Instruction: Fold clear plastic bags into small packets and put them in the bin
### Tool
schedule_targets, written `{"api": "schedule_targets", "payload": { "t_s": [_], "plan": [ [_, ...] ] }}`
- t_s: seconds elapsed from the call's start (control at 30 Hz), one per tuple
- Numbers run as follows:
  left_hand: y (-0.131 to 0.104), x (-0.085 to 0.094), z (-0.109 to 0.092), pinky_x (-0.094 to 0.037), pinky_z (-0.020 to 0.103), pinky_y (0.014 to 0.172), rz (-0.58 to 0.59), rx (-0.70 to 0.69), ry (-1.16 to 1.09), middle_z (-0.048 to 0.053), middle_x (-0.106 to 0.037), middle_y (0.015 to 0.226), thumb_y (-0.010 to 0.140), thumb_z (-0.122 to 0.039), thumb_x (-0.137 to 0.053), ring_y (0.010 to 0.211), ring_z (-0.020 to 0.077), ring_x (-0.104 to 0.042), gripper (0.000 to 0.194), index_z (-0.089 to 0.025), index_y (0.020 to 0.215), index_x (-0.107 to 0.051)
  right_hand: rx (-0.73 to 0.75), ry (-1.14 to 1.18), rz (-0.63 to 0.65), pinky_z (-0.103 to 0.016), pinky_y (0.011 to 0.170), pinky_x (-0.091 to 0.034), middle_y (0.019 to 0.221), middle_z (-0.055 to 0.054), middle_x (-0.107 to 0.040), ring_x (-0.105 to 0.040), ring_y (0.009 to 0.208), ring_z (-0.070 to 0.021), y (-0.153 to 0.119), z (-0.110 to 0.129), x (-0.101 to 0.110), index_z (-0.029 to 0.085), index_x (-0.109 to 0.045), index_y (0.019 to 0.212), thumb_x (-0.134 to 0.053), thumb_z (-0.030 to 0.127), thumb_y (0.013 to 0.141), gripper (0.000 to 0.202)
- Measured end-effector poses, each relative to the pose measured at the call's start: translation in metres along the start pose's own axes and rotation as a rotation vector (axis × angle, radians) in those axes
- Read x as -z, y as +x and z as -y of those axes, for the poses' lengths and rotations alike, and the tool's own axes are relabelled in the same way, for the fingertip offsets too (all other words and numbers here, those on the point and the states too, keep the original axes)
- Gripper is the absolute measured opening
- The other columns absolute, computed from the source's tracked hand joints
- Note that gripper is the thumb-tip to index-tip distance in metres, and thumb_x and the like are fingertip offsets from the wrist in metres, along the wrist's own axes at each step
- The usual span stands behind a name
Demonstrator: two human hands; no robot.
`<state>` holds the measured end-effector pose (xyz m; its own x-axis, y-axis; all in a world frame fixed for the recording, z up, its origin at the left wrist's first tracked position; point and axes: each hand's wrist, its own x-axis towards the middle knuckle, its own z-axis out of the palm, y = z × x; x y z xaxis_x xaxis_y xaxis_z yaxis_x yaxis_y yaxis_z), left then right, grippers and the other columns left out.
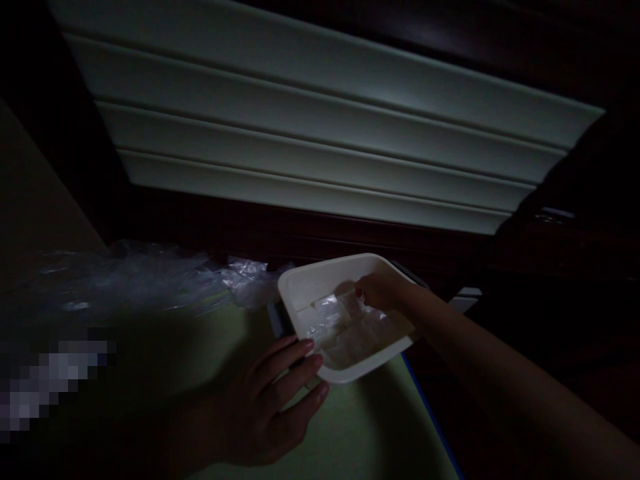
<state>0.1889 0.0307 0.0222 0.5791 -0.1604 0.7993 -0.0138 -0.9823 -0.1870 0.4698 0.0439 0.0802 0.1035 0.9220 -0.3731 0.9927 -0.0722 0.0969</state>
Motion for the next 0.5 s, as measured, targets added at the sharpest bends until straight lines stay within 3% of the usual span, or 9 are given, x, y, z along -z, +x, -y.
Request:
{"api": "schedule_targets", "payload": {
  "t_s": [0.2, 0.27, 0.37, 0.5],
  "plan": [
    [-0.002, -0.003, 0.000, -0.039, 0.043, 0.106, -0.025, -0.004, -0.017, 0.012, -0.051, 0.123, 0.084, -0.014, -0.048, 0.129, 0.0274, -0.035, 0.031, -0.011, 0.114, -0.050, 0.000, -0.050, -0.122, -0.041, 0.080, -0.051, 0.114, -0.008, -0.059, -0.060, 0.095, -0.0197, -0.009, 0.004, 0.007, 0.016, -0.057, 0.113, -0.055, 0.032, 0.091, 0.027],
    [-0.004, -0.004, 0.001, -0.036, 0.043, 0.107, -0.025, -0.010, -0.002, 0.011, -0.049, 0.126, 0.083, -0.012, -0.047, 0.131, 0.0267, -0.033, 0.032, -0.011, 0.115, -0.050, -0.002, -0.073, -0.201, -0.038, 0.083, -0.049, 0.109, -0.009, -0.062, -0.061, 0.096, -0.0202, -0.018, 0.012, 0.012, 0.014, -0.060, 0.108, -0.053, 0.025, 0.092, 0.021],
    [-0.008, -0.007, 0.002, -0.033, 0.045, 0.109, -0.011, -0.042, 0.030, 0.012, -0.046, 0.131, 0.085, -0.011, -0.045, 0.133, 0.0269, -0.030, 0.033, -0.011, 0.118, -0.048, 0.002, -0.103, -0.334, -0.029, 0.083, -0.044, 0.102, -0.011, -0.068, -0.062, 0.097, -0.0208, -0.036, 0.036, 0.023, 0.015, -0.064, 0.102, -0.044, 0.013, 0.092, 0.023],
    [-0.012, -0.004, -0.001, -0.030, 0.046, 0.110, -0.050, -0.008, 0.055, 0.011, -0.048, 0.128, 0.084, -0.012, -0.045, 0.134, 0.0257, -0.029, 0.035, -0.011, 0.119, -0.048, -0.037, -0.161, -0.493, -0.029, 0.070, -0.042, 0.100, -0.014, -0.068, -0.065, 0.085, -0.0241, -0.065, 0.081, 0.039, 0.014, -0.064, 0.099, -0.040, 0.016, 0.092, 0.025]
  ]
}}
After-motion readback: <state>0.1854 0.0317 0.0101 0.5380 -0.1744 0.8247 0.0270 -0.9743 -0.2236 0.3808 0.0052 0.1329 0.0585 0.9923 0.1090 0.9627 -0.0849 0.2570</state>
